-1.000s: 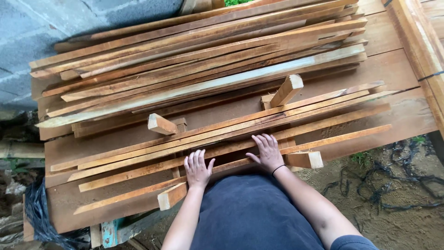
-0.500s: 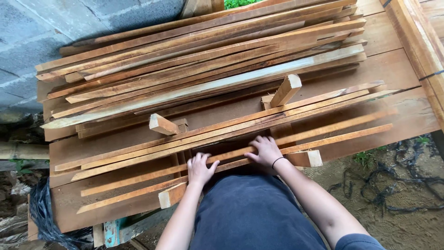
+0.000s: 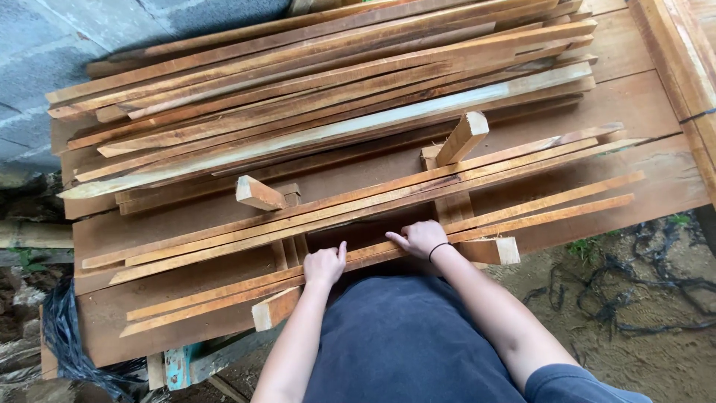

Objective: Arranging wood slats into a wooden frame.

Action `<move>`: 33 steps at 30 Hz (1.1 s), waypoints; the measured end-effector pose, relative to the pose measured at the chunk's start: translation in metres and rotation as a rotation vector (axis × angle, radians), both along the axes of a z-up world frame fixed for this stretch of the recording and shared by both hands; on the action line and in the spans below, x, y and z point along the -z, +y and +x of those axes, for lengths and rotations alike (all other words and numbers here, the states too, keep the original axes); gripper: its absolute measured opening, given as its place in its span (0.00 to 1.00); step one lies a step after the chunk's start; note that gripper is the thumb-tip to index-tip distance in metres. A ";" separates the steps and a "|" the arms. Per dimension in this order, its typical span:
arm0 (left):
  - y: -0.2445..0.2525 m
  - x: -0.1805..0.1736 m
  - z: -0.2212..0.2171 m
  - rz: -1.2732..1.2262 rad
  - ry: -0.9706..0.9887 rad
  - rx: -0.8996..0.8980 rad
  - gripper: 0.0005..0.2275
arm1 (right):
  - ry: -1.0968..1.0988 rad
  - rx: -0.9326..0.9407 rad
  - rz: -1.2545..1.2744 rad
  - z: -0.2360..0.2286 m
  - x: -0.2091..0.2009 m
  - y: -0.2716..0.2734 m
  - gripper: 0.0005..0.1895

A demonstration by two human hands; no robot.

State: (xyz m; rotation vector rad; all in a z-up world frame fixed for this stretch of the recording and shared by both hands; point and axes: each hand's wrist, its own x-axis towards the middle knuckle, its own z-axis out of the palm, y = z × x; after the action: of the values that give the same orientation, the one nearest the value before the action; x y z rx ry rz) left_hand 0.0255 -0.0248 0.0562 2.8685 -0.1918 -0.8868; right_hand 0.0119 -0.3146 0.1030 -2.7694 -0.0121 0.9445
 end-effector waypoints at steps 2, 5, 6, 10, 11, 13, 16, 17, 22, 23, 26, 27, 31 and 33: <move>0.001 0.001 -0.003 0.006 -0.022 0.010 0.32 | 0.002 0.002 0.002 -0.001 0.008 -0.001 0.39; 0.007 0.027 -0.019 -0.033 -0.253 0.043 0.29 | -0.214 -0.011 0.010 -0.018 0.031 0.001 0.34; 0.008 0.040 -0.022 -0.083 -0.463 0.069 0.27 | -0.433 -0.023 0.010 -0.021 0.040 -0.001 0.30; 0.009 0.043 -0.017 -0.073 -0.722 0.122 0.24 | -0.639 -0.033 0.022 -0.024 0.044 -0.006 0.24; 0.011 0.044 -0.016 -0.088 -0.762 0.121 0.23 | -0.727 -0.049 0.043 -0.024 0.042 -0.003 0.24; 0.009 0.040 -0.027 -0.108 -0.794 0.119 0.21 | -0.807 -0.066 0.059 -0.034 0.042 -0.007 0.23; 0.012 0.027 -0.037 -0.134 -0.774 0.128 0.18 | -0.861 -0.099 0.123 -0.042 0.045 -0.011 0.20; 0.013 0.024 -0.046 -0.183 -0.793 0.115 0.16 | -0.853 -0.102 0.155 -0.049 0.042 -0.011 0.20; 0.014 0.014 -0.051 -0.257 -0.801 0.085 0.12 | -0.812 -0.057 0.187 -0.051 0.046 -0.009 0.18; 0.014 0.019 -0.052 -0.207 -0.741 0.062 0.13 | -0.752 -0.031 0.174 -0.050 0.044 -0.007 0.19; 0.009 0.028 -0.030 -0.124 -0.571 0.030 0.19 | -0.602 0.000 0.128 -0.026 0.045 -0.008 0.25; 0.010 0.030 -0.029 -0.085 -0.441 0.016 0.23 | -0.491 0.006 0.102 -0.024 0.046 -0.007 0.29; 0.012 0.036 -0.027 -0.077 -0.403 0.004 0.23 | -0.479 0.010 0.057 -0.023 0.035 0.000 0.29; 0.013 0.035 -0.033 -0.204 -0.547 0.044 0.15 | -0.656 0.043 0.144 -0.028 0.031 0.002 0.17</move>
State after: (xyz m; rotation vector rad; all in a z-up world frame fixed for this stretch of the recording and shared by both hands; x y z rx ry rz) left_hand -0.0073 -0.0119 0.0213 2.8441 -0.3737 -0.0578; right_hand -0.0158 -0.3129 0.0717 -2.7910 -0.1175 -0.0075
